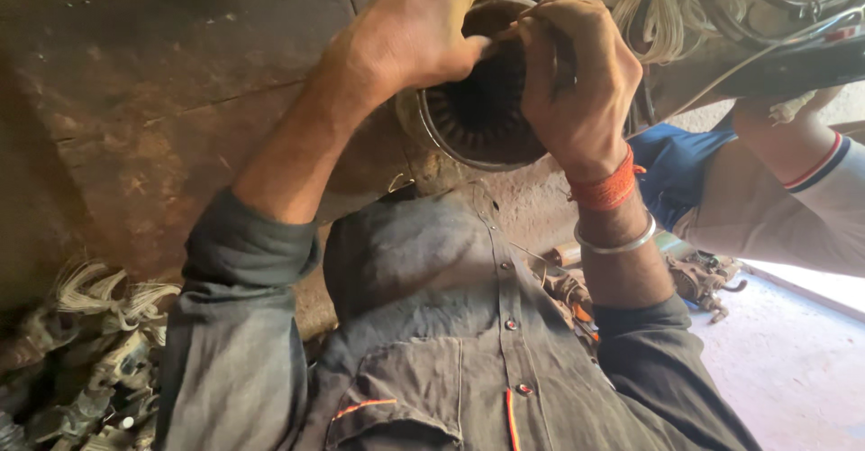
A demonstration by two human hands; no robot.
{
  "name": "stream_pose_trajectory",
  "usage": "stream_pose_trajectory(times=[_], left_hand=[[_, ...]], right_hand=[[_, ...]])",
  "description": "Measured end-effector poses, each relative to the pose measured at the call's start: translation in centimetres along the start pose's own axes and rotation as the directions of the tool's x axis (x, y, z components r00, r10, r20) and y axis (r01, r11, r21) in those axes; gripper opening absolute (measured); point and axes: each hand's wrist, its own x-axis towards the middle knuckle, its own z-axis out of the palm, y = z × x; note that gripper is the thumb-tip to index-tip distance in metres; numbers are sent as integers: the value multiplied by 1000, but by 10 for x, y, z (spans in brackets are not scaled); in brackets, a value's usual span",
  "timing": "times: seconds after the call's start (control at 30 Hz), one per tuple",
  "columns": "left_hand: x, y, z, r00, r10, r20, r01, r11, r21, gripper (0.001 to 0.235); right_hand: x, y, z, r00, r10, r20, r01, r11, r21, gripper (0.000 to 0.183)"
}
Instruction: The person inserts thin wooden sticks into the slots of a cylindrical motor stator core. They then remove the sticks, gather them into a bundle, and place them on the workbench.
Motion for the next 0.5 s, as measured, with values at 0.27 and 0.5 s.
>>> stream_pose_trajectory(times=[0.27, 0.5], left_hand=[[-13, -5, -1, 984, -179, 4, 156, 843, -515, 24], [-22, -14, 9, 987, 20, -161, -87, 903, -421, 30]], right_hand=[[0, 3, 1, 999, 28, -32, -26, 998, 54, 15], [1, 2, 0, 999, 25, 28, -27, 996, 81, 17]])
